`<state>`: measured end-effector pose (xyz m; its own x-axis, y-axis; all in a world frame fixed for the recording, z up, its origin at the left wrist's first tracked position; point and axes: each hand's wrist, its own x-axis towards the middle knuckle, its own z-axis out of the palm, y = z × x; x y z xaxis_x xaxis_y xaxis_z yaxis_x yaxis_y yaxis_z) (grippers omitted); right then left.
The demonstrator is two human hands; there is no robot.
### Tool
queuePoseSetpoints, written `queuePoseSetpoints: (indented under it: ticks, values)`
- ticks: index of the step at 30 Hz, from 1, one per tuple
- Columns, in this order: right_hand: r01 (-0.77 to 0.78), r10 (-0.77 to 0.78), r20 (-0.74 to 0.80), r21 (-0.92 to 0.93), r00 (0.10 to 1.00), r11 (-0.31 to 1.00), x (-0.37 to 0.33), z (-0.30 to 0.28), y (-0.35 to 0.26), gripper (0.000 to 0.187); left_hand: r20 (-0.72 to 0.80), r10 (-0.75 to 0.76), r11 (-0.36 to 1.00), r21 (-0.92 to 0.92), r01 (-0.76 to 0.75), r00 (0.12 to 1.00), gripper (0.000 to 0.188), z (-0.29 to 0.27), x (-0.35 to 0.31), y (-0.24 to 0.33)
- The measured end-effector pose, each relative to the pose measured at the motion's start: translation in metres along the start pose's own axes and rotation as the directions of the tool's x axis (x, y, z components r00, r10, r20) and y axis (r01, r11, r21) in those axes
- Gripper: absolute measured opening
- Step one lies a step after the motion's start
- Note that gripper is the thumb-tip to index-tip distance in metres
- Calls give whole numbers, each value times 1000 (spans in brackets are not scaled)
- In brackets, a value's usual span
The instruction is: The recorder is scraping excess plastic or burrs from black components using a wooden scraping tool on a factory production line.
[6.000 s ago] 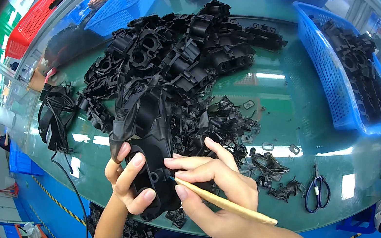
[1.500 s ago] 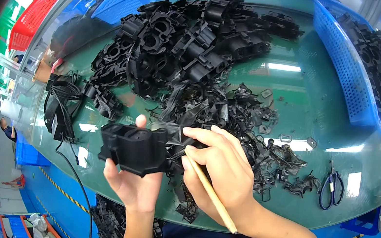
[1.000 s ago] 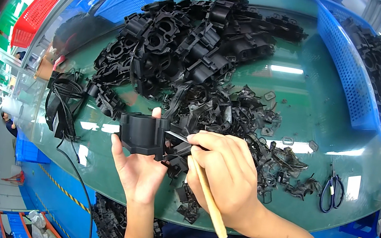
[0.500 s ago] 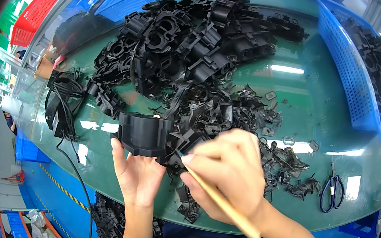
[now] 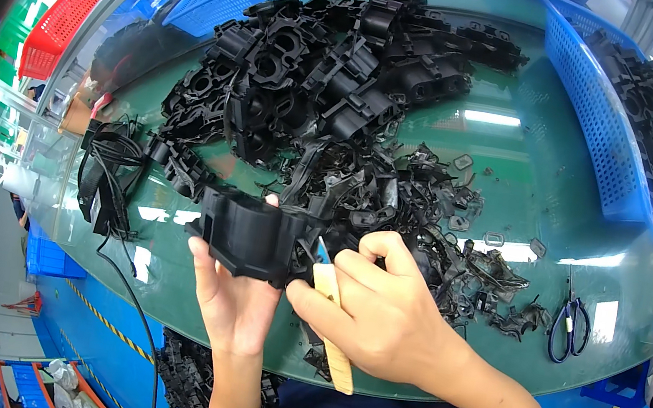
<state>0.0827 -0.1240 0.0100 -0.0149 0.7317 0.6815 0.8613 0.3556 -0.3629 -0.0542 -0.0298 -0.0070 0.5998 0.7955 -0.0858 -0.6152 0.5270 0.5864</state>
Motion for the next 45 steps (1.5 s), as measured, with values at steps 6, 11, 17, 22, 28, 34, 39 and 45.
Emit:
queuePoseSetpoints:
  ticks: [6,11,17,22,28,34,39,45]
  values:
    - [-63,57,48,137,997,989,1,-12,11,20,4,-199,915,-358,187,980,51,-14,17,13]
    - [-198,204,-14,174,979,965,-2,-16,22,20,137,-302,845,-419,331,944,52,-22,22,12]
    - [-166,149,94,197,984,966,4,-20,19,23,159,-206,863,-435,256,966,63,-12,22,10]
    - [-195,203,-20,195,979,961,8,-14,9,49,209,-81,954,-268,137,975,82,-8,17,-1]
    - [-282,310,-28,343,950,896,-3,14,-2,37,206,97,995,-19,-95,974,77,6,8,-5]
    - [-300,320,-35,263,947,917,0,10,-6,26,19,377,906,199,-373,926,59,-4,17,21]
    - [-327,354,-174,164,919,931,-2,-2,-2,24,-184,472,882,88,-464,862,47,-33,32,76]
    - [-373,489,-255,392,834,841,4,-14,19,20,-121,411,816,490,-306,903,46,-47,37,90]
